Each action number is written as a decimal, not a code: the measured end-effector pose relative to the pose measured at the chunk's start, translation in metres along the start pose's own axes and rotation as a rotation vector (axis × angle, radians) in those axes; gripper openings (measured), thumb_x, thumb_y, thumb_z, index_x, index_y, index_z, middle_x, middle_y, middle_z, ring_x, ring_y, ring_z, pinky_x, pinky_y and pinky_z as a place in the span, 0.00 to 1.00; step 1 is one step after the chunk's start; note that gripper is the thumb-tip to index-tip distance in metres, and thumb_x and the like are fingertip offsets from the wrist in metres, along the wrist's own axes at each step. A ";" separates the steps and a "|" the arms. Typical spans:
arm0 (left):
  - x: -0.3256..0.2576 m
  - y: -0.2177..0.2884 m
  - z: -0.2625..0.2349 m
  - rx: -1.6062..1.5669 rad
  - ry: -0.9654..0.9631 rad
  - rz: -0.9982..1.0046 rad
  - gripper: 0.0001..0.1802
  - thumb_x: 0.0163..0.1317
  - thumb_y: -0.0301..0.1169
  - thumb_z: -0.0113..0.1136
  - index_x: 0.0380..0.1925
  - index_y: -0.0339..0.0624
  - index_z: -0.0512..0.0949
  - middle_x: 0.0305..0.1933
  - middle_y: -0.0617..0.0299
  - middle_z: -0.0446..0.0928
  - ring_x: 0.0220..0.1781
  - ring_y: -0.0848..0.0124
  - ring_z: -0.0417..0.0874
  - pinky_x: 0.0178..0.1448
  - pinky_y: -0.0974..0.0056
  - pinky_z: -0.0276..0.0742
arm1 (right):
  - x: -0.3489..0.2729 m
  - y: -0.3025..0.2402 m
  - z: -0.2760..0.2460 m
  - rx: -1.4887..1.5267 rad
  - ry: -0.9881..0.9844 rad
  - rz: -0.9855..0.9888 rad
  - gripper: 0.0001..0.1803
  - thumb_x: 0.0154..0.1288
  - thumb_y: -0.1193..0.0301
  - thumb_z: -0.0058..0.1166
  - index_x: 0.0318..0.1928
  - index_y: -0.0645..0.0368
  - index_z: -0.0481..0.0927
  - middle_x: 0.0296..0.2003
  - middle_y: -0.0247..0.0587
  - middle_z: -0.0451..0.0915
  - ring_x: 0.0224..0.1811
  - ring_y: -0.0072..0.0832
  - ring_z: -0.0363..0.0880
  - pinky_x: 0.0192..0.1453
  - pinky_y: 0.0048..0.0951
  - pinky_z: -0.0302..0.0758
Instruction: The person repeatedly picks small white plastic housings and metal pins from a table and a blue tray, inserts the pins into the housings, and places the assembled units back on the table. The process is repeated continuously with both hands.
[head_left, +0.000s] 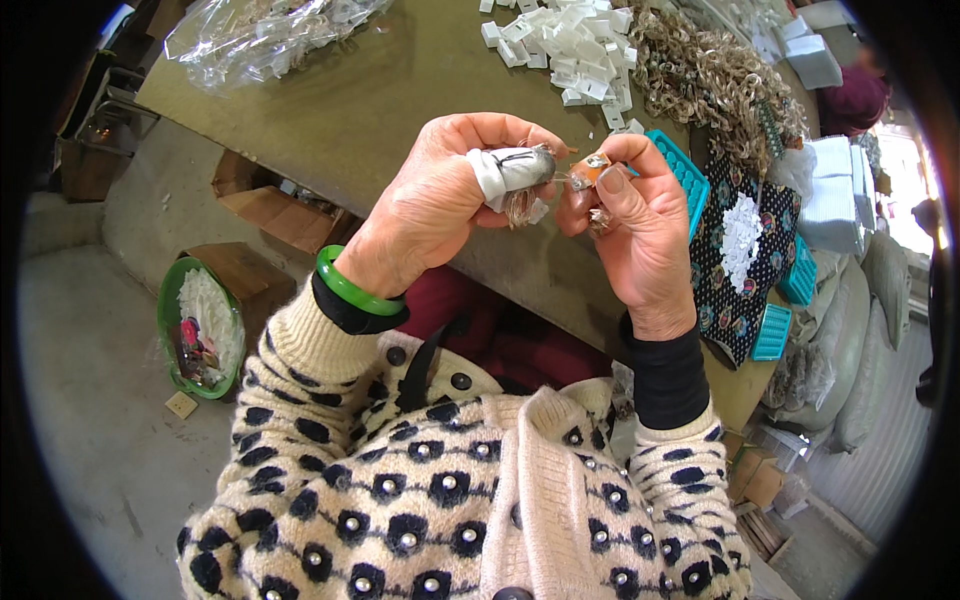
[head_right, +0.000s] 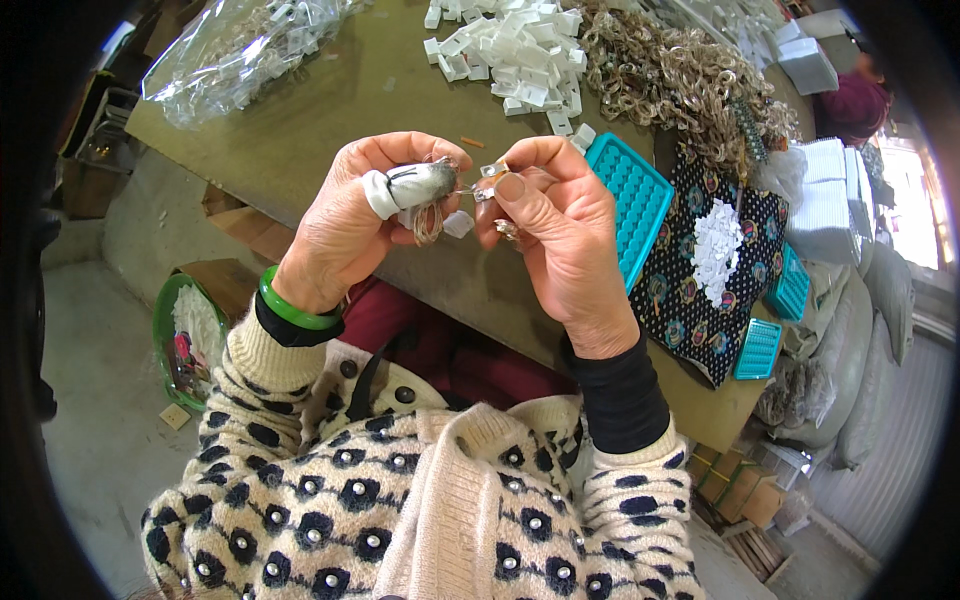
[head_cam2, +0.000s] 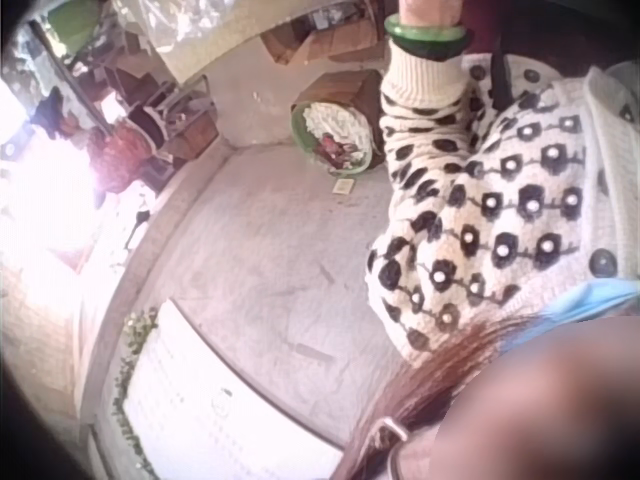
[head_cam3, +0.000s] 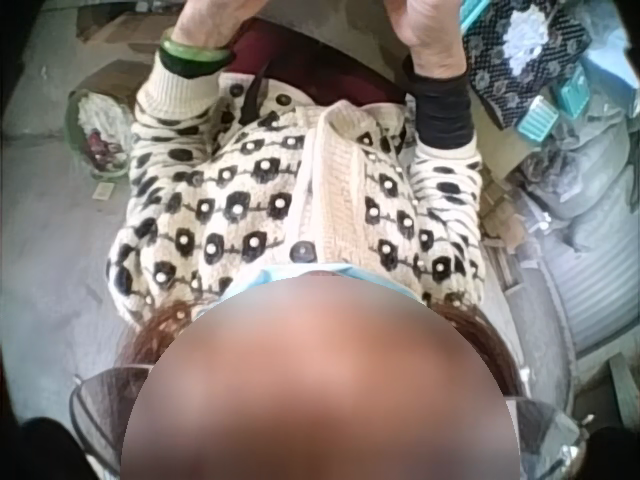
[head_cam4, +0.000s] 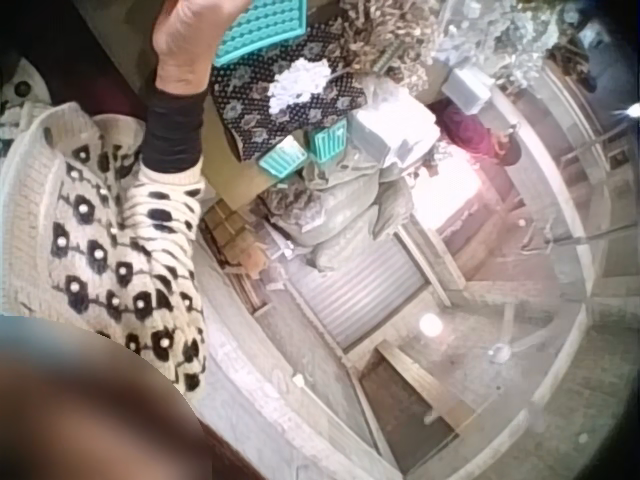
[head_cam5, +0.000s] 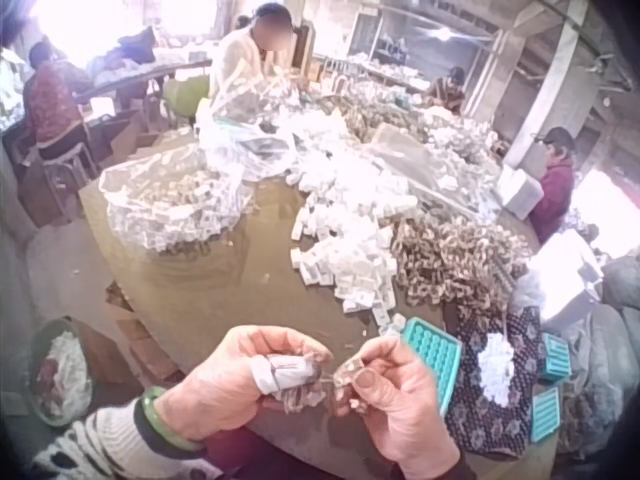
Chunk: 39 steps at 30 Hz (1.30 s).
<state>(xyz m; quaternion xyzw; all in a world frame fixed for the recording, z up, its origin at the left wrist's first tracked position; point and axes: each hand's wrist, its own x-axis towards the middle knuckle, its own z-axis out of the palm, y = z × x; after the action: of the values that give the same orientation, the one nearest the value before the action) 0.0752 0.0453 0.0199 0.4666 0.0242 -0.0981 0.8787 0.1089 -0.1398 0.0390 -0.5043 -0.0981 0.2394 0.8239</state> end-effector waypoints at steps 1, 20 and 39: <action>0.000 0.002 0.001 0.024 -0.006 0.011 0.13 0.62 0.33 0.62 0.42 0.36 0.81 0.30 0.64 0.82 0.28 0.82 0.81 0.25 0.79 0.72 | 0.001 -0.001 -0.001 0.046 -0.019 0.027 0.10 0.69 0.68 0.57 0.42 0.61 0.74 0.32 0.37 0.80 0.27 0.25 0.78 0.33 0.25 0.74; 0.013 0.042 0.001 0.788 -0.170 0.293 0.08 0.54 0.20 0.61 0.35 0.33 0.83 0.26 0.63 0.80 0.29 0.79 0.76 0.33 0.71 0.71 | -0.001 -0.028 0.006 -0.502 -0.027 0.259 0.11 0.61 0.78 0.61 0.43 0.64 0.77 0.28 0.28 0.78 0.27 0.12 0.71 0.31 0.15 0.66; 0.007 0.064 -0.008 0.256 0.034 0.091 0.12 0.65 0.29 0.60 0.45 0.35 0.80 0.34 0.61 0.82 0.29 0.80 0.80 0.30 0.76 0.76 | -0.006 -0.009 0.001 -0.247 0.175 -0.035 0.07 0.65 0.76 0.58 0.42 0.61 0.76 0.30 0.37 0.80 0.26 0.18 0.74 0.30 0.18 0.69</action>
<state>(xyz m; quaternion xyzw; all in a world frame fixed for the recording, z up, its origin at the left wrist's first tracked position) 0.0949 0.0858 0.0668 0.5772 0.0051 -0.0527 0.8149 0.1060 -0.1450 0.0475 -0.6189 -0.0631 0.1662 0.7651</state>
